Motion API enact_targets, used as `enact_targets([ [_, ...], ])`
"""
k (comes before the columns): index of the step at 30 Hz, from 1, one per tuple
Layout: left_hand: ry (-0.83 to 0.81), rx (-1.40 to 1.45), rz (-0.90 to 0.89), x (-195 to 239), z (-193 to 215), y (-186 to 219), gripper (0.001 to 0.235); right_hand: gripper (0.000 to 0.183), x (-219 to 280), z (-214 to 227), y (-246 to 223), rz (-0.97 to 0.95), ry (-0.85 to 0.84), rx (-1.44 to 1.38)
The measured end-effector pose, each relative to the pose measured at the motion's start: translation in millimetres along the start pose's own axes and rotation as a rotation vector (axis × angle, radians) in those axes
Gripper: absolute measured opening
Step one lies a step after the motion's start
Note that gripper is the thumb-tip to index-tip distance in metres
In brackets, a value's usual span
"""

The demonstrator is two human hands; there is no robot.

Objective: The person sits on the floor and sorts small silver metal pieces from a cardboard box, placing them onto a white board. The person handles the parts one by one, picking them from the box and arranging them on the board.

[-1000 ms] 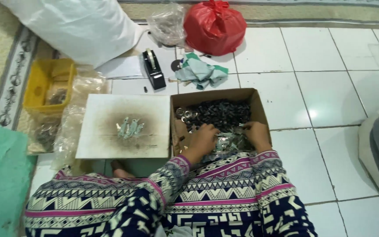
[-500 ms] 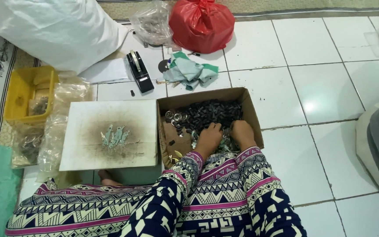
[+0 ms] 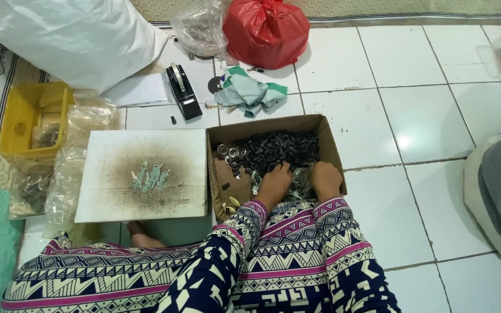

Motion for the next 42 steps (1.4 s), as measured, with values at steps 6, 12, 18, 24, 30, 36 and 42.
enact_targets([
  [6,-0.045,0.152,0.061,5,-20,-13,0.011,0.022,4,-11,-12,0.064,-0.097,-0.059],
  [12,-0.013,0.147,0.068,14,-79,-28,0.009,0.021,7,-14,-33,0.133,-0.09,0.032],
  [18,-0.041,0.147,0.172,9,-60,-28,0.011,0.025,-8,-44,-15,0.054,-0.153,0.01],
  [24,-0.083,0.527,0.385,17,1,-38,0.019,0.021,-10,-56,19,-0.079,-0.14,-0.198],
  [30,-0.123,0.814,0.81,29,13,-50,0.028,0.022,7,-10,13,-0.253,-0.094,-0.427],
  [36,-0.038,0.915,0.918,37,-11,-72,0.033,0.042,43,30,-22,-0.363,-0.116,-1.119],
  [42,-0.028,1.256,1.009,41,17,-55,0.042,0.034,37,11,-23,-0.298,-0.127,-1.2],
])
Point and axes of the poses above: each hand's wrist, its own x-axis away from the middle knuckle, its own z-axis out of the back of the hand, y = z × x, the point moved 8 cm from there along -x, towards the middle knuckle, and after that the axes turned 7 degrees about y, right-handed, at the moved point
